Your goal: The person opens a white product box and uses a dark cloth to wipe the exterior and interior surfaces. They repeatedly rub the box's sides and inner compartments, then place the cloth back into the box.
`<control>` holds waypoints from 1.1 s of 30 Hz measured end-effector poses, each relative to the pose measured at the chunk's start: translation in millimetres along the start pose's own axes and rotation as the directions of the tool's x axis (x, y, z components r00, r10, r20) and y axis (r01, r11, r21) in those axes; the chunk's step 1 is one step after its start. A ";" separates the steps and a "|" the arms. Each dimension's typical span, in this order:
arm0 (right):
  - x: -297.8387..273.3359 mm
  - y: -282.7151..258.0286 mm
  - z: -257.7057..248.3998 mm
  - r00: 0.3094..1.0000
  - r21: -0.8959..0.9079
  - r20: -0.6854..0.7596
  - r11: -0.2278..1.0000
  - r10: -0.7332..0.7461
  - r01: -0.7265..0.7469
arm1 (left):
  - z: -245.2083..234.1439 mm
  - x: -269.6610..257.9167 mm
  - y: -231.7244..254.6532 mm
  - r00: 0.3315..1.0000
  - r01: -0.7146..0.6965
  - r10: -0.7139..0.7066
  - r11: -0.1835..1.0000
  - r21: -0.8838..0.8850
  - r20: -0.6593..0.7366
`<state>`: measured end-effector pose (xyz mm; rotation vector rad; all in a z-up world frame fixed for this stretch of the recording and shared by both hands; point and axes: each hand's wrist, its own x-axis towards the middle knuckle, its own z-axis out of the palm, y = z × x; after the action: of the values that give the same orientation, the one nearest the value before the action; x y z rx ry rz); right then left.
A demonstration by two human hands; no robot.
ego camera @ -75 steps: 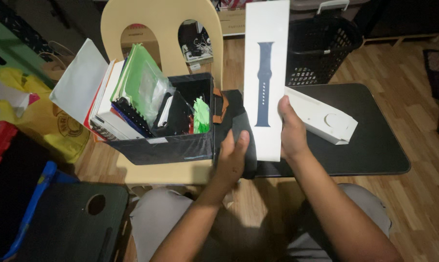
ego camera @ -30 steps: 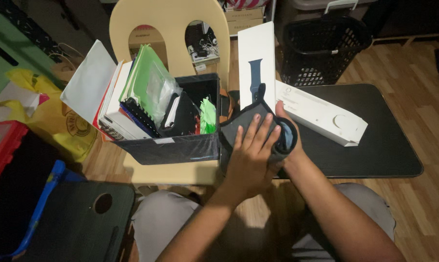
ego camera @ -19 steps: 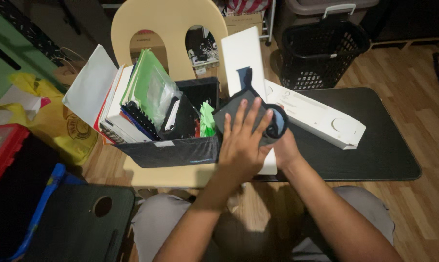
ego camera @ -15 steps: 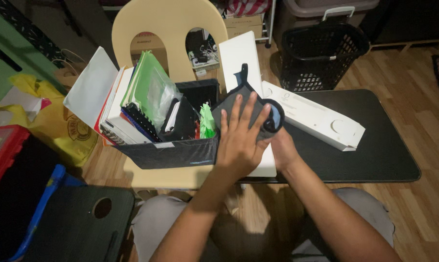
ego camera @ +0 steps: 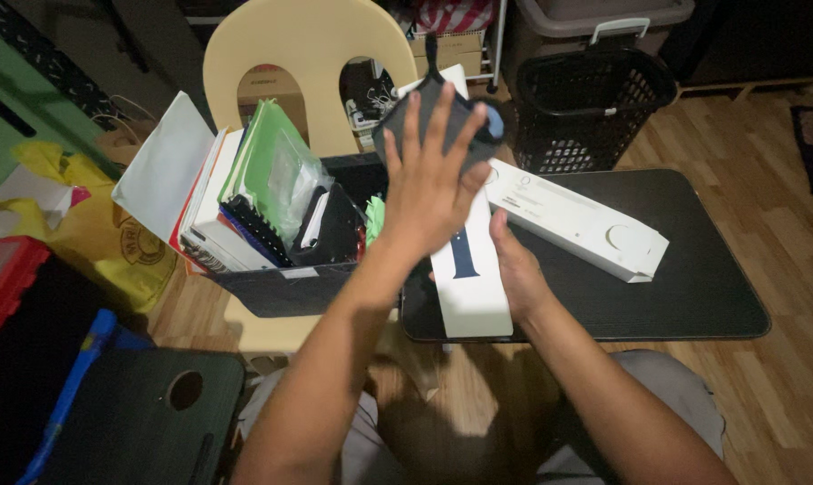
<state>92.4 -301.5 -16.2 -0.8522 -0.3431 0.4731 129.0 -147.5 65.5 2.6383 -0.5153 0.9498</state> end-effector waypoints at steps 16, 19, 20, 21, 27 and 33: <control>-4.1 -10.9 19.2 0.992 -0.130 -0.014 0.984 0.125 -0.126 | -14.6 58.5 -44.4 0.996 0.082 -0.079 0.995 -0.050 0.052; -5.1 -10.4 16.6 0.991 -0.169 -0.007 0.977 0.134 -0.133 | -17.0 63.6 -49.9 0.998 0.052 -0.054 0.996 -0.076 -0.026; -4.5 -10.6 15.8 0.991 -0.162 0.023 0.979 0.131 -0.126 | -17.5 63.2 -50.9 0.997 0.047 -0.052 0.994 -0.095 -0.049; -4.1 -10.3 15.1 0.990 -0.156 0.052 0.981 0.128 -0.118 | -18.2 63.0 -51.7 0.996 0.042 -0.050 0.993 -0.114 -0.073; -5.2 -3.9 8.0 0.983 -0.128 0.040 0.977 0.178 -0.172 | -29.2 69.0 -58.5 0.987 0.153 -0.160 0.971 -0.184 -0.022; -3.1 -4.1 0.6 0.981 -0.071 0.086 0.983 0.172 -0.167 | -31.1 70.6 -60.3 0.943 0.305 -0.331 0.893 -0.330 -0.024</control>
<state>90.6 -305.0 -13.0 -0.9275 -0.3728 0.6641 188.1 -98.0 125.9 2.2857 -0.1862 0.7869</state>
